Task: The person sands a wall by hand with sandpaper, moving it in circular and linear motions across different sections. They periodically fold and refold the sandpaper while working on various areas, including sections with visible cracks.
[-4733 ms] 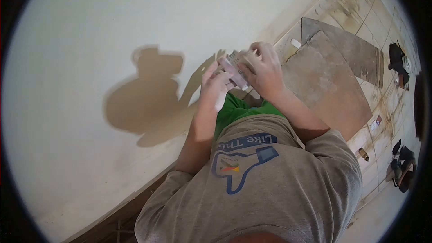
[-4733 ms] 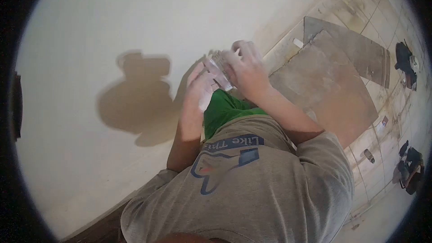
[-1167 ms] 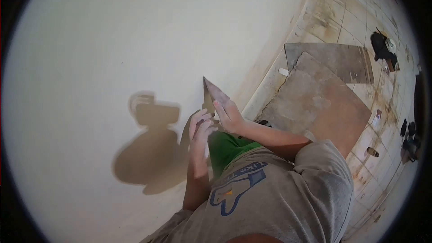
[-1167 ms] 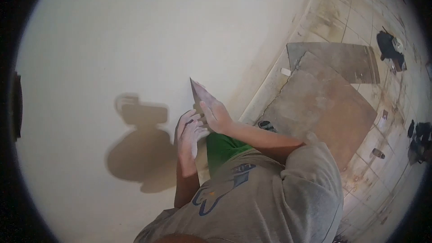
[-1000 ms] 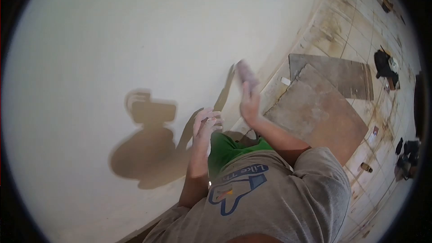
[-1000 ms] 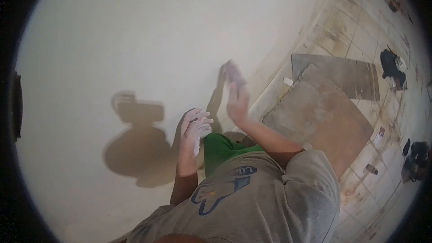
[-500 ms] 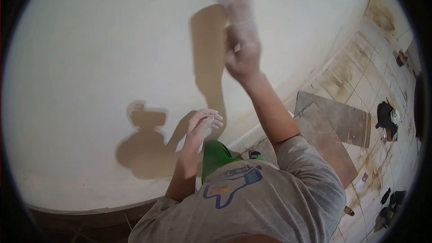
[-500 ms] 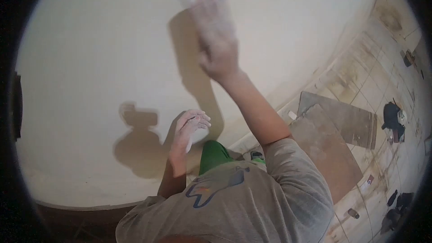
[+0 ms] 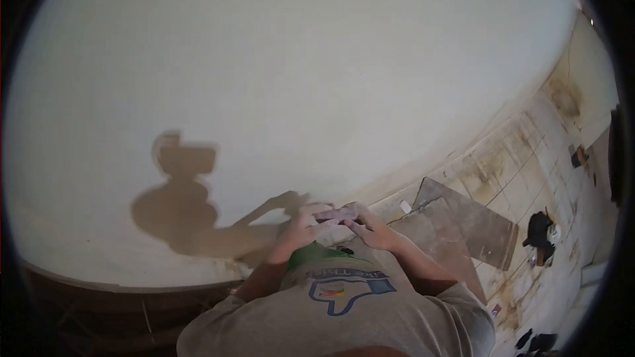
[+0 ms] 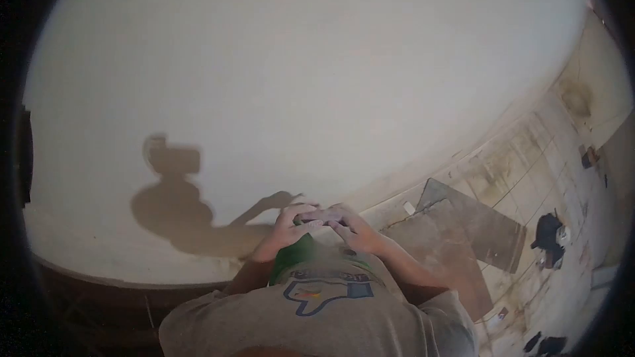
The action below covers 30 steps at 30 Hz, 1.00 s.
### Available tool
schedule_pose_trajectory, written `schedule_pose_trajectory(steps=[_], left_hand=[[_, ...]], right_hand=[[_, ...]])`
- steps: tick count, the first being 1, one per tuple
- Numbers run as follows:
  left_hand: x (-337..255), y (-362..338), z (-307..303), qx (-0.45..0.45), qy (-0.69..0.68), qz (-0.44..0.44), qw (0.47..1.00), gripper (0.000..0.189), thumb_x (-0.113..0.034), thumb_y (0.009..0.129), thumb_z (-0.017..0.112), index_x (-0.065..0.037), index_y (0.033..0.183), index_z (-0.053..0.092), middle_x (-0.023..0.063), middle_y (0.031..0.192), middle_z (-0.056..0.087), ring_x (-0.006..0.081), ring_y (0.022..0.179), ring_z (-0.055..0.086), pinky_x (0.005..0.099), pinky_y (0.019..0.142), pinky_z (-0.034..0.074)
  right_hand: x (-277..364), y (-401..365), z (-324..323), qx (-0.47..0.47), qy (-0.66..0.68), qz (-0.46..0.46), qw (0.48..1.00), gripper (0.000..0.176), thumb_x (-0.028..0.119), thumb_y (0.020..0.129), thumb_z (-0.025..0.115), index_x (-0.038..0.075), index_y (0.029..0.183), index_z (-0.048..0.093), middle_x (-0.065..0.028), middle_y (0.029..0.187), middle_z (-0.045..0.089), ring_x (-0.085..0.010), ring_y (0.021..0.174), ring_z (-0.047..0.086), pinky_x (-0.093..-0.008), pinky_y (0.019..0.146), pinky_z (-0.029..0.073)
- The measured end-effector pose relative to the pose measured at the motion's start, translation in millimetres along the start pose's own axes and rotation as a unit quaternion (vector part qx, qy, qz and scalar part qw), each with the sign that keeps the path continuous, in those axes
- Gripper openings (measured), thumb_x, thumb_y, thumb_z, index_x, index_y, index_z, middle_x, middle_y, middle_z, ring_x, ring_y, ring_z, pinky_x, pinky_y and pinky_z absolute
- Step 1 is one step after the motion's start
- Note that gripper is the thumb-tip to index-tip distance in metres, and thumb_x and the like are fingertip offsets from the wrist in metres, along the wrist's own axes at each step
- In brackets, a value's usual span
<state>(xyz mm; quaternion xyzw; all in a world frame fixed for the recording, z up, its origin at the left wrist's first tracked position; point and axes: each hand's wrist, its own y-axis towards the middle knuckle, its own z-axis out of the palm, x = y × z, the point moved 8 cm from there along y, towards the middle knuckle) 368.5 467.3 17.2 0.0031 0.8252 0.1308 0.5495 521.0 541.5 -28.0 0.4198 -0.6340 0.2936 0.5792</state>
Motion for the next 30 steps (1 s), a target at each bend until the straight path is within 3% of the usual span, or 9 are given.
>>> schedule_pose_trajectory(steps=[2, 4, 5, 6, 7, 8, 11, 17, 30], left_hand=[[8.8, 0.8, 11.8, 0.018, -0.007, -0.029, 0.999, 0.032, -0.016, 0.082, 0.084, 0.003, 0.105, 0.072, 0.0132, 0.099, 0.073, 0.0215, 0.094, 0.068, 0.0338, 0.086, 0.052], [17.0, 1.5, 14.8, 0.031, -0.021, -0.064, 0.997, 0.030, -0.017, 0.083, 0.084, 0.003, 0.102, 0.072, 0.0128, 0.094, 0.074, 0.0193, 0.090, 0.068, 0.0321, 0.083, 0.053], [17.4, 2.2, 13.9, 0.034, -0.033, -0.086, 0.995, 0.030, -0.017, 0.083, 0.084, 0.003, 0.102, 0.072, 0.0126, 0.093, 0.074, 0.0182, 0.089, 0.068, 0.0312, 0.082, 0.053], [18.6, 3.2, 14.3, 0.034, -0.045, -0.106, 0.993, 0.029, -0.017, 0.084, 0.083, 0.004, 0.101, 0.073, 0.0123, 0.093, 0.074, 0.0170, 0.088, 0.068, 0.0302, 0.080, 0.053], [15.4, 5.0, 10.6, 0.011, -0.051, -0.090, 0.995, 0.028, -0.017, 0.084, 0.083, 0.004, 0.101, 0.072, 0.0118, 0.092, 0.074, 0.0161, 0.087, 0.068, 0.0298, 0.080, 0.053], [12.9, 1.4, 6.6, -0.014, -0.057, -0.077, 0.995, 0.028, -0.016, 0.084, 0.083, 0.004, 0.101, 0.072, 0.0112, 0.092, 0.074, 0.0152, 0.087, 0.067, 0.0294, 0.079, 0.053], [20.8, -6.9, 0.4, -0.063, -0.058, -0.063, 0.994, 0.028, -0.016, 0.085, 0.083, 0.005, 0.100, 0.071, 0.0095, 0.089, 0.072, 0.0131, 0.085, 0.066, 0.0289, 0.078, 0.052], [38.8, -15.2, -14.5, -0.106, -0.065, -0.103, 0.987, 0.027, -0.015, 0.084, 0.083, 0.005, 0.096, 0.070, 0.0066, 0.084, 0.069, 0.0097, 0.080, 0.061, 0.0273, 0.074, 0.050], [76.1, -37.9, -46.5, -0.179, -0.154, -0.175, 0.956, 0.019, -0.013, 0.088, 0.079, 0.002, 0.095, 0.070, -0.0016, 0.081, 0.064, 0.0062, 0.078, 0.054, 0.0246, 0.071, 0.044]], right_hand=[[-3.7, -31.5, -32.0, -0.050, -0.222, -0.040, 0.973, 0.037, 0.017, 0.095, 0.067, 0.000, 0.126, 0.057, -0.0201, 0.121, 0.060, -0.0333, 0.114, 0.058, -0.0412, 0.103, 0.043], [-55.8, -91.6, -63.7, -0.079, -0.265, 0.050, 0.960, 0.039, 0.019, 0.087, 0.072, 0.002, 0.120, 0.059, -0.0224, 0.117, 0.060, -0.0394, 0.110, 0.058, -0.0429, 0.099, 0.045], [-86.7, -136.9, -71.5, -0.047, -0.317, 0.133, 0.938, 0.036, 0.026, 0.081, 0.075, 0.003, 0.108, 0.067, -0.0223, 0.113, 0.062, -0.0416, 0.109, 0.058, -0.0482, 0.094, 0.047], [-134.3, -195.6, -71.0, 0.078, -0.414, 0.199, 0.885, 0.028, 0.026, 0.079, 0.077, 0.008, 0.100, 0.071, -0.0211, 0.108, 0.067, -0.0398, 0.109, 0.060, -0.0476, 0.095, 0.048], [-149.3, -251.9, -62.8, 0.238, -0.338, 0.363, 0.835, 0.025, 0.025, 0.077, 0.079, 0.013, 0.099, 0.076, -0.0188, 0.103, 0.071, -0.0366, 0.110, 0.062, -0.0474, 0.098, 0.047], [-151.9, -294.6, -56.0, 0.316, -0.285, 0.450, 0.785, 0.025, 0.025, 0.077, 0.079, 0.013, 0.100, 0.076, -0.0186, 0.103, 0.071, -0.0363, 0.110, 0.063, -0.0472, 0.097, 0.048], [-159.2, -336.7, -74.3, 0.228, -0.223, 0.540, 0.779, 0.025, 0.024, 0.077, 0.078, 0.013, 0.100, 0.076, -0.0180, 0.103, 0.071, -0.0354, 0.108, 0.063, -0.0465, 0.095, 0.048], [-161.0, -295.3, -101.3, 0.045, -0.180, 0.538, 0.822, 0.026, 0.022, 0.078, 0.078, 0.013, 0.101, 0.076, -0.0168, 0.103, 0.072, -0.0336, 0.104, 0.065, -0.0451, 0.092, 0.050], [-158.1, -288.0, -99.3, 0.016, -0.151, 0.528, 0.835, 0.027, 0.019, 0.078, 0.076, 0.012, 0.104, 0.076, -0.0142, 0.103, 0.074, -0.0298, 0.096, 0.067, -0.0422, 0.084, 0.053]])
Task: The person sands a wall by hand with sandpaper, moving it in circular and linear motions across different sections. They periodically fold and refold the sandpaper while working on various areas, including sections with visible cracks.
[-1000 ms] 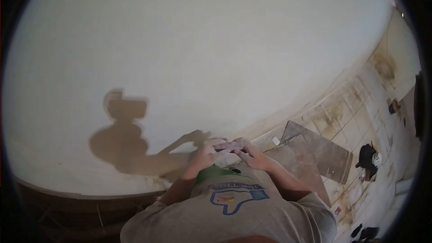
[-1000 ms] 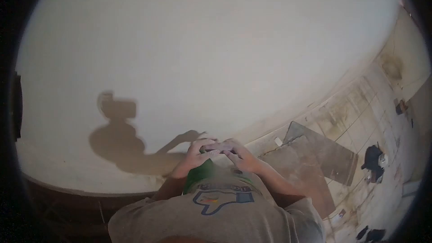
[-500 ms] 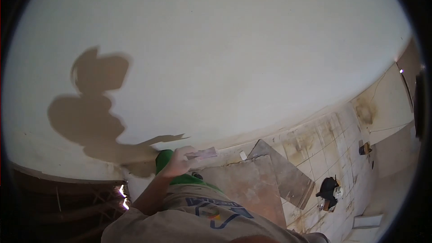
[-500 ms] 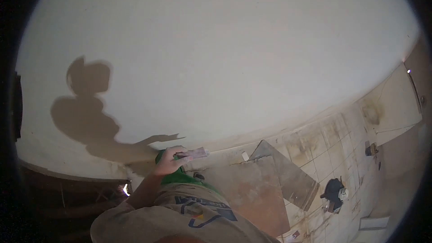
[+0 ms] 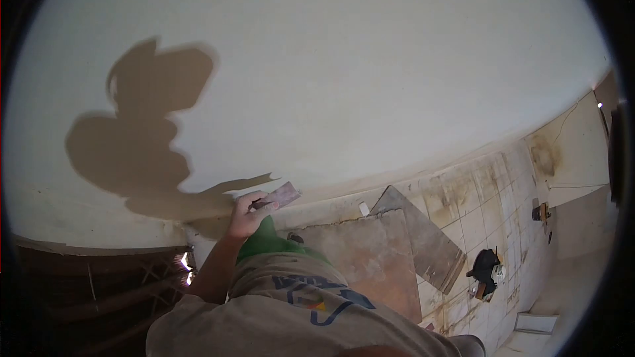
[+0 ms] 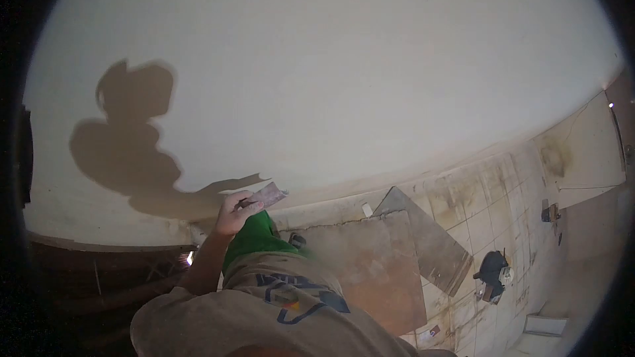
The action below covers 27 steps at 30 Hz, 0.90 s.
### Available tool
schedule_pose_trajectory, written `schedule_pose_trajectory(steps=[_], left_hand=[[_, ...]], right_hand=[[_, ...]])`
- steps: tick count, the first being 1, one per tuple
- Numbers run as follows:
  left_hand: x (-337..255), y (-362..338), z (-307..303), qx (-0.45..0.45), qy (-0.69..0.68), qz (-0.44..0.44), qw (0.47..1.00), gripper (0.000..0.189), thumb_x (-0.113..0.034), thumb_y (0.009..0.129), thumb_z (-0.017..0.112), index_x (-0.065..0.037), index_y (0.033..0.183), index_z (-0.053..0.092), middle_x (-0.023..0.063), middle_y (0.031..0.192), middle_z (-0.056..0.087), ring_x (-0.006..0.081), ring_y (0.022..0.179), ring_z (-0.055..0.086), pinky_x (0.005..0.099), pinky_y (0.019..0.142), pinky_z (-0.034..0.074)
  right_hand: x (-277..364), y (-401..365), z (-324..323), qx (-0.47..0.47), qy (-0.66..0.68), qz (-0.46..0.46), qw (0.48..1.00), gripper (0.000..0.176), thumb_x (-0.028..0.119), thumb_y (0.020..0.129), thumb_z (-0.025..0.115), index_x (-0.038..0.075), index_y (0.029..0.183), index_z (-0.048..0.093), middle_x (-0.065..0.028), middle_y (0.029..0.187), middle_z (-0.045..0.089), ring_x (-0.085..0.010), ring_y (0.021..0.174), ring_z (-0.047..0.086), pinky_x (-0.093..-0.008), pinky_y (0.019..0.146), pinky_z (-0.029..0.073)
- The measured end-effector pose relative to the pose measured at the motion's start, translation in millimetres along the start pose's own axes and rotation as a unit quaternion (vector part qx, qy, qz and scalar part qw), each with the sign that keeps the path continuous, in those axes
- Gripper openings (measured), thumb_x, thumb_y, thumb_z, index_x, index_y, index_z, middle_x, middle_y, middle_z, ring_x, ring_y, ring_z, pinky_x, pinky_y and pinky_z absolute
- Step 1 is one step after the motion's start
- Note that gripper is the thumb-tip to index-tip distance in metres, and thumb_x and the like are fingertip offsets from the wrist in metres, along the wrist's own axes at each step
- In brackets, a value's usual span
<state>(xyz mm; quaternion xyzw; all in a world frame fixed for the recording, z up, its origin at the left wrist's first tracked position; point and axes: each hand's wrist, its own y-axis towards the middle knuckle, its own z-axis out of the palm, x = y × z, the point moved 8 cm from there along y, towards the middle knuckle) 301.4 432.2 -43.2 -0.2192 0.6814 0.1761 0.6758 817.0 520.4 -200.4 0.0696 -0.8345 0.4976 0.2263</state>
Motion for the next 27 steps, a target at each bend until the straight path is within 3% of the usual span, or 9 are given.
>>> schedule_pose_trajectory(steps=[9, 14, 17, 19, 21, 22, 25, 26, 27], left_hand=[[-9.0, -2.2, -11.1, -0.006, -0.035, -0.012, 0.999, 0.015, -0.011, 0.091, 0.075, 0.000, 0.099, 0.070, -0.0044, 0.084, 0.063, 0.0033, 0.079, 0.053, 0.0216, 0.071, 0.043], [-18.3, -6.0, -14.7, -0.017, -0.019, -0.015, 1.000, 0.014, -0.010, 0.091, 0.075, 0.000, 0.098, 0.070, -0.0046, 0.084, 0.061, 0.0036, 0.080, 0.053, 0.0219, 0.070, 0.043], [-38.5, -7.9, -9.8, -0.025, -0.005, 0.015, 1.000, 0.014, -0.010, 0.091, 0.075, 0.001, 0.098, 0.069, -0.0045, 0.083, 0.060, 0.0043, 0.080, 0.053, 0.0222, 0.070, 0.044], [-51.8, 1.5, -12.1, -0.012, 0.024, 0.049, 0.998, 0.015, -0.010, 0.090, 0.076, 0.001, 0.098, 0.069, -0.0040, 0.083, 0.060, 0.0051, 0.079, 0.053, 0.0227, 0.070, 0.044], [-55.7, 4.7, -10.6, 0.010, 0.059, 0.075, 0.995, 0.016, -0.009, 0.090, 0.077, 0.002, 0.098, 0.069, -0.0029, 0.083, 0.060, 0.0060, 0.079, 0.054, 0.0235, 0.070, 0.045], [-66.8, 5.1, -4.9, 0.026, 0.075, 0.090, 0.993, 0.017, -0.010, 0.090, 0.077, 0.002, 0.098, 0.069, -0.0024, 0.084, 0.061, 0.0063, 0.080, 0.054, 0.0236, 0.072, 0.045], [-115.7, 1.6, 10.0, 0.052, 0.105, 0.147, 0.982, 0.018, -0.011, 0.089, 0.077, 0.002, 0.099, 0.068, -0.0012, 0.085, 0.061, 0.0068, 0.081, 0.053, 0.0240, 0.074, 0.045], [-124.6, -1.6, 12.2, 0.055, 0.108, 0.163, 0.979, 0.017, -0.010, 0.089, 0.076, 0.002, 0.098, 0.068, -0.0009, 0.084, 0.061, 0.0067, 0.080, 0.053, 0.0244, 0.074, 0.045], [-132.1, -2.9, 13.4, 0.058, 0.111, 0.180, 0.976, 0.017, -0.010, 0.089, 0.076, 0.002, 0.098, 0.068, -0.0007, 0.083, 0.061, 0.0066, 0.080, 0.053, 0.0248, 0.073, 0.045]], right_hand=[[-20.3, -16.8, 19.0, 0.041, -0.001, 0.035, 0.999, 0.028, 0.017, 0.078, 0.075, 0.012, 0.106, 0.077, -0.0124, 0.102, 0.075, -0.0271, 0.091, 0.069, -0.0402, 0.078, 0.055], [-19.8, -35.8, 46.7, 0.195, -0.063, 0.056, 0.977, 0.029, 0.016, 0.078, 0.074, 0.011, 0.107, 0.077, -0.0114, 0.102, 0.075, -0.0256, 0.088, 0.070, -0.0391, 0.075, 0.057], [25.9, -4.1, 52.9, 0.305, -0.049, -0.006, 0.951, 0.029, 0.015, 0.078, 0.073, 0.011, 0.107, 0.077, -0.0108, 0.102, 0.076, -0.0247, 0.086, 0.071, -0.0384, 0.073, 0.057], [78.6, 65.5, 64.3, 0.299, 0.095, -0.126, 0.941, 0.028, 0.016, 0.082, 0.073, 0.008, 0.109, 0.074, -0.0106, 0.103, 0.075, -0.0239, 0.089, 0.070, -0.0371, 0.078, 0.056], [132.0, 143.6, 76.0, 0.301, 0.268, -0.268, 0.875, 0.027, 0.018, 0.090, 0.071, 0.002, 0.111, 0.069, -0.0108, 0.104, 0.072, -0.0227, 0.097, 0.068, -0.0349, 0.088, 0.053], [176.8, 160.9, 71.5, 0.184, 0.282, -0.226, 0.914, 0.032, 0.017, 0.091, 0.071, 0.002, 0.119, 0.066, -0.0094, 0.107, 0.071, -0.0216, 0.098, 0.068, -0.0343, 0.089, 0.053], [253.6, 148.5, 164.6, 0.412, 0.260, -0.213, 0.847, 0.029, 0.021, 0.095, 0.067, -0.002, 0.112, 0.069, -0.0109, 0.109, 0.070, -0.0233, 0.099, 0.069, -0.0382, 0.087, 0.056], [270.1, 155.2, 169.9, 0.364, 0.173, -0.307, 0.862, 0.028, 0.014, 0.091, 0.070, -0.001, 0.114, 0.068, -0.0113, 0.111, 0.070, -0.0224, 0.097, 0.070, -0.0355, 0.085, 0.056], [282.7, 154.9, 171.4, 0.362, 0.143, -0.325, 0.862, 0.031, 0.012, 0.089, 0.072, -0.001, 0.116, 0.066, -0.0120, 0.113, 0.070, -0.0229, 0.099, 0.069, -0.0351, 0.087, 0.056]])
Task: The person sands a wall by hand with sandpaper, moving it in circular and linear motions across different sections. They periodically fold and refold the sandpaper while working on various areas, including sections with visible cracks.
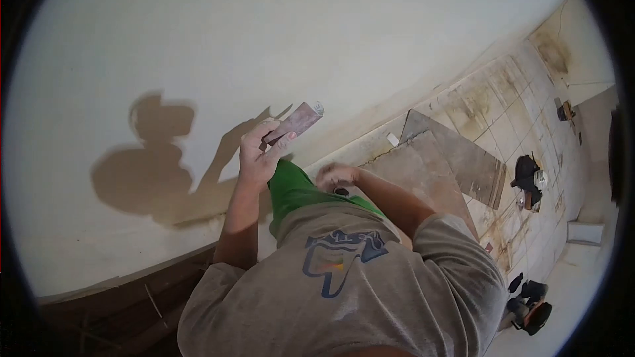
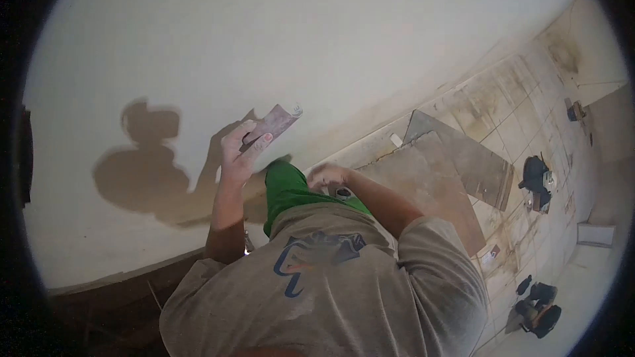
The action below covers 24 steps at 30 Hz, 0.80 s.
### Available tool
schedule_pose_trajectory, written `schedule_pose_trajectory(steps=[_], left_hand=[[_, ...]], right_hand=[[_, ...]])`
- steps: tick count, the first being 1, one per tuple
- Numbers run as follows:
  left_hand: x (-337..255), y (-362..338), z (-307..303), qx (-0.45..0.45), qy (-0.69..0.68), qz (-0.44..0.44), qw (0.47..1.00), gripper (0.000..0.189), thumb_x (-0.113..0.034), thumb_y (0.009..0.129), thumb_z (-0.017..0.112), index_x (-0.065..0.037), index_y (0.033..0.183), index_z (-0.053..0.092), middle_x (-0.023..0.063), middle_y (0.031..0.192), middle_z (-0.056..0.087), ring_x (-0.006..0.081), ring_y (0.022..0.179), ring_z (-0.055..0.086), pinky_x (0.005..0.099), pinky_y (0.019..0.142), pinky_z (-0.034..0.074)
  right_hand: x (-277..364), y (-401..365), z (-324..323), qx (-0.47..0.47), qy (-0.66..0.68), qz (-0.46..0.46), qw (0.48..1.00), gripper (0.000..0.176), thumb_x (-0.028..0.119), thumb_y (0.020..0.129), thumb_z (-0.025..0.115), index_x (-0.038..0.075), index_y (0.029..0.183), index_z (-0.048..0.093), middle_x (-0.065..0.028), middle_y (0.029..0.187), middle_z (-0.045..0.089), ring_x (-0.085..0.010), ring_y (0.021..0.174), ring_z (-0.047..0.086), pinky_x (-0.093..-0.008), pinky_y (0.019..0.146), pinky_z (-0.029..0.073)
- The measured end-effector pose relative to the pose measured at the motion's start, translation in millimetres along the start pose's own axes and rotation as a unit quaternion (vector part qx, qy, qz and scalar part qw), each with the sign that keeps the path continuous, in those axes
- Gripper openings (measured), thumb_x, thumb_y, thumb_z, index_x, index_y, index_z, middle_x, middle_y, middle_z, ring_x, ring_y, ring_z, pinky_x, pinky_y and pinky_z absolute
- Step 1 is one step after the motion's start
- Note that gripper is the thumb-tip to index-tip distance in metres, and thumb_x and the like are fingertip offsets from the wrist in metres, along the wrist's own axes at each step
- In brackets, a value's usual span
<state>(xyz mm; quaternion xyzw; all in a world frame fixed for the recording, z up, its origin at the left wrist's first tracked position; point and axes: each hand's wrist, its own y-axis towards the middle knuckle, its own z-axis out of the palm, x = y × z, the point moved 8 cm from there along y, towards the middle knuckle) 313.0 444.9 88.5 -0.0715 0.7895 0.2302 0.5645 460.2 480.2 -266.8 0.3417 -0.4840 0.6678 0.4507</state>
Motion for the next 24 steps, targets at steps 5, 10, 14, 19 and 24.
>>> schedule_pose_trajectory(steps=[5, 10, 14, 19, 24], left_hand=[[-7.2, -9.0, 1.8, -0.008, -0.075, -0.046, 0.996, 0.019, -0.008, 0.094, 0.073, 0.002, 0.108, 0.064, 0.0014, 0.095, 0.063, 0.0085, 0.089, 0.058, 0.0240, 0.081, 0.048], [-11.9, -17.9, 13.6, -0.013, -0.246, -0.034, 0.969, 0.022, -0.005, 0.096, 0.068, 0.000, 0.116, 0.061, 0.0028, 0.108, 0.063, 0.0102, 0.101, 0.059, 0.0250, 0.092, 0.046], [-17.8, 6.4, -0.8, -0.012, -0.264, 0.016, 0.964, 0.025, -0.006, 0.096, 0.068, 0.001, 0.118, 0.060, 0.0072, 0.109, 0.066, 0.0143, 0.097, 0.063, 0.0293, 0.089, 0.050], [-24.7, 10.9, -37.3, -0.062, -0.167, 0.010, 0.984, 0.012, -0.009, 0.098, 0.065, 0.001, 0.104, 0.063, 0.0030, 0.087, 0.062, 0.0086, 0.071, 0.054, 0.0254, 0.064, 0.045], [3.9, -13.3, -50.0, -0.027, -0.172, -0.052, 0.983, 0.008, -0.009, 0.095, 0.065, -0.002, 0.096, 0.067, -0.0020, 0.080, 0.058, 0.0052, 0.070, 0.050, 0.0224, 0.061, 0.040]], right_hand=[[149.9, -20.4, 37.2, 0.002, 0.165, -0.106, 0.981, 0.060, 0.015, 0.086, 0.078, -0.001, 0.138, 0.053, -0.0143, 0.128, 0.065, -0.0270, 0.119, 0.063, -0.0411, 0.104, 0.049], [269.8, -85.6, 63.2, -0.033, 0.235, -0.327, 0.915, 0.079, 0.022, 0.094, 0.073, 0.003, 0.158, 0.031, -0.0131, 0.146, 0.052, -0.0216, 0.136, 0.047, -0.0395, 0.117, 0.034], [336.5, -123.9, 71.2, -0.330, 0.075, -0.413, 0.846, 0.050, 0.023, 0.101, 0.066, -0.001, 0.142, 0.052, -0.0107, 0.129, 0.064, -0.0181, 0.113, 0.060, -0.0338, 0.097, 0.047], [401.2, -239.4, 24.2, -0.711, -0.241, -0.551, 0.364, 0.020, -0.003, 0.091, 0.072, -0.005, 0.111, 0.071, -0.0106, 0.103, 0.073, -0.0206, 0.090, 0.066, -0.0331, 0.080, 0.051], [479.1, -220.3, -4.1, -0.692, -0.342, -0.589, 0.237, 0.038, 0.004, 0.088, 0.067, -0.002, 0.125, 0.069, -0.0233, 0.134, 0.060, -0.0342, 0.114, 0.063, -0.0396, 0.097, 0.051]])
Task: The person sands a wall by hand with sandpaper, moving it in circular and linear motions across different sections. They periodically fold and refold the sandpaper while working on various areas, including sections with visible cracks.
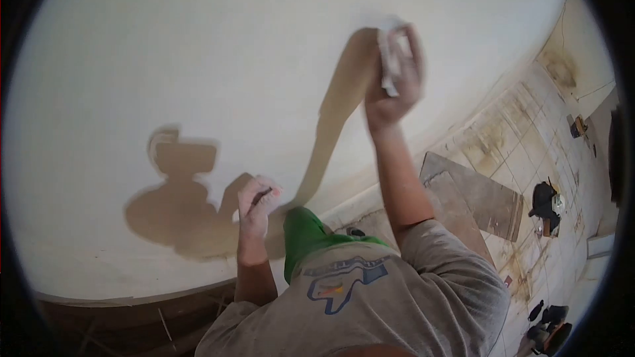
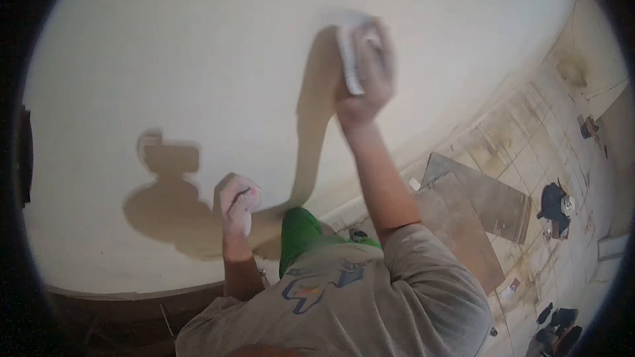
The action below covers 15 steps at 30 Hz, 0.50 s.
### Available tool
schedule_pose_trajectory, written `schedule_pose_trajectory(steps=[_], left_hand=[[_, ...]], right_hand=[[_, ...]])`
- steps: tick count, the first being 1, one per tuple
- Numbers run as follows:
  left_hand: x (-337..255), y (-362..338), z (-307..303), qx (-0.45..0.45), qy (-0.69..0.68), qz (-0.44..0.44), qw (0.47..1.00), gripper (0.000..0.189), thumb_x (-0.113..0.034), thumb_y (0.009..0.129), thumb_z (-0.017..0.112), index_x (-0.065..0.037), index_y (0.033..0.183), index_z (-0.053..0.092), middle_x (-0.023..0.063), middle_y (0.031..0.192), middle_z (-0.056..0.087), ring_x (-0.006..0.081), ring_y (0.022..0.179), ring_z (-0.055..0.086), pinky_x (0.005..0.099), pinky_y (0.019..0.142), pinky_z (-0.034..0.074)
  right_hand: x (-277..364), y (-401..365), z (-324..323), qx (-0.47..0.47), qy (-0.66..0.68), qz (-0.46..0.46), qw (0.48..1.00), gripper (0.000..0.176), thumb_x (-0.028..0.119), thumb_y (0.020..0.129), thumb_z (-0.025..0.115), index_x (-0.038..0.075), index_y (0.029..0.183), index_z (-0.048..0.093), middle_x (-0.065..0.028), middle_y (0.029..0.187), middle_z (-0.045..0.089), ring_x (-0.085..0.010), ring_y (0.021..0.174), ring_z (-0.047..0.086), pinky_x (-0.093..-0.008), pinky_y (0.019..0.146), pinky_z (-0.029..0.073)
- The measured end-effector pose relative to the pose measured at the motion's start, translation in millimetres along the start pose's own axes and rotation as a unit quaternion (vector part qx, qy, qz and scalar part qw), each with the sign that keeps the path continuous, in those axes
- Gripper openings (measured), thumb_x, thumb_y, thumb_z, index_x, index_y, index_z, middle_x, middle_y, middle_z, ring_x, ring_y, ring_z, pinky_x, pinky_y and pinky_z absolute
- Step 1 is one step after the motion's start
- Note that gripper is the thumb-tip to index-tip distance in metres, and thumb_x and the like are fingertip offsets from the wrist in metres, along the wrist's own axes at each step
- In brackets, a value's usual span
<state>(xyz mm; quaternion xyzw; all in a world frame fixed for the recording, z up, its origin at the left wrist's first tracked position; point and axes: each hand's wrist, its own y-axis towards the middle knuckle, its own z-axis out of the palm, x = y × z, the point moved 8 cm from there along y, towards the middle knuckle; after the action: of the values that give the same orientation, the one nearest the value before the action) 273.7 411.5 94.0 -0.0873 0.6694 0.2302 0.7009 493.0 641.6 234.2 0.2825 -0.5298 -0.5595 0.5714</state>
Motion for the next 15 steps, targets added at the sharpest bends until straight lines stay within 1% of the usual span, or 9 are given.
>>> schedule_pose_trajectory(steps=[1, 2, 3, 6, 7, 8, 11, 13, 15], left_hand=[[-2.4, -1.2, 1.7, 0.004, 0.060, -0.002, 0.998, 0.007, -0.009, 0.094, 0.065, -0.002, 0.097, 0.067, -0.0014, 0.082, 0.060, 0.0061, 0.073, 0.053, 0.0225, 0.064, 0.041], [-7.0, -3.7, 4.9, 0.008, 0.121, -0.005, 0.993, 0.007, -0.008, 0.094, 0.065, -0.003, 0.098, 0.068, -0.0008, 0.084, 0.061, 0.0070, 0.076, 0.055, 0.0226, 0.067, 0.043], [-12.2, -4.7, 7.4, 0.011, 0.181, -0.007, 0.983, 0.008, -0.007, 0.093, 0.066, -0.003, 0.099, 0.069, -0.0001, 0.086, 0.063, 0.0078, 0.079, 0.057, 0.0226, 0.070, 0.045], [-36.6, -8.1, 5.9, -0.004, 0.247, 0.014, 0.969, 0.011, -0.006, 0.093, 0.066, -0.003, 0.104, 0.069, 0.0016, 0.093, 0.065, 0.0103, 0.086, 0.061, 0.0242, 0.078, 0.047], [-49.5, -8.0, 7.2, -0.025, 0.260, 0.055, 0.964, 0.012, -0.008, 0.092, 0.064, -0.004, 0.101, 0.070, -0.0018, 0.082, 0.059, 0.0072, 0.070, 0.048, 0.0241, 0.062, 0.038], [-54.0, -9.7, 3.3, -0.029, 0.231, 0.037, 0.972, 0.012, -0.009, 0.092, 0.064, -0.004, 0.101, 0.070, -0.0016, 0.082, 0.058, 0.0071, 0.070, 0.048, 0.0239, 0.062, 0.038], [-54.3, -17.7, -5.4, -0.027, 0.142, -0.007, 0.989, 0.014, -0.011, 0.094, 0.063, -0.003, 0.102, 0.071, -0.0011, 0.081, 0.057, 0.0065, 0.069, 0.048, 0.0232, 0.060, 0.037], [-43.5, -18.9, -12.9, -0.014, 0.089, -0.018, 0.996, 0.015, -0.012, 0.095, 0.062, -0.003, 0.102, 0.071, -0.0009, 0.080, 0.057, 0.0060, 0.068, 0.047, 0.0226, 0.059, 0.037], [-37.9, -18.7, -8.7, -0.001, 0.096, -0.045, 0.994, 0.015, -0.010, 0.098, 0.059, -0.002, 0.105, 0.070, -0.0009, 0.084, 0.057, 0.0071, 0.073, 0.049, 0.0230, 0.065, 0.040]], right_hand=[[-4.8, -20.3, 24.5, 0.057, 0.045, 0.019, 0.997, 0.047, 0.008, 0.088, 0.063, -0.002, 0.134, 0.065, -0.0264, 0.149, 0.051, -0.0432, 0.133, 0.055, -0.0476, 0.112, 0.044], [24.8, -29.9, 44.4, 0.115, 0.100, 0.041, 0.988, 0.058, 0.005, 0.084, 0.061, -0.004, 0.140, 0.057, -0.0289, 0.153, 0.045, -0.0477, 0.143, 0.042, -0.0525, 0.121, 0.027], [46.4, -55.8, 59.0, 0.143, 0.108, 0.048, 0.983, 0.067, 0.004, 0.079, 0.060, -0.006, 0.145, 0.052, -0.0298, 0.155, 0.042, -0.0477, 0.145, 0.039, -0.0546, 0.122, 0.023], [84.8, -125.8, 70.8, 0.261, 0.123, 0.010, 0.958, 0.063, 0.019, 0.088, 0.055, -0.003, 0.147, 0.050, -0.0248, 0.154, 0.046, -0.0448, 0.144, 0.042, -0.0586, 0.120, 0.025], [90.6, -132.6, 72.7, 0.279, 0.092, -0.001, 0.956, 0.062, 0.022, 0.091, 0.053, -0.002, 0.148, 0.050, -0.0229, 0.154, 0.047, -0.0434, 0.144, 0.042, -0.0583, 0.120, 0.026], [88.6, -133.3, 76.0, 0.291, 0.073, -0.014, 0.954, 0.062, 0.023, 0.092, 0.054, -0.001, 0.148, 0.050, -0.0220, 0.155, 0.046, -0.0427, 0.144, 0.042, -0.0578, 0.119, 0.027], [88.7, -93.0, 87.4, 0.327, -0.002, -0.081, 0.942, 0.063, 0.028, 0.094, 0.055, 0.004, 0.151, 0.047, -0.0178, 0.159, 0.042, -0.0389, 0.146, 0.040, -0.0550, 0.117, 0.031], [106.1, -31.5, 100.0, 0.352, 0.012, -0.110, 0.930, 0.065, 0.025, 0.093, 0.055, 0.005, 0.153, 0.044, -0.0155, 0.160, 0.040, -0.0370, 0.148, 0.038, -0.0535, 0.118, 0.031], [127.4, 24.2, 113.2, 0.321, 0.026, -0.171, 0.931, 0.066, 0.022, 0.092, 0.056, 0.007, 0.155, 0.041, -0.0147, 0.161, 0.039, -0.0362, 0.149, 0.036, -0.0532, 0.117, 0.032]])
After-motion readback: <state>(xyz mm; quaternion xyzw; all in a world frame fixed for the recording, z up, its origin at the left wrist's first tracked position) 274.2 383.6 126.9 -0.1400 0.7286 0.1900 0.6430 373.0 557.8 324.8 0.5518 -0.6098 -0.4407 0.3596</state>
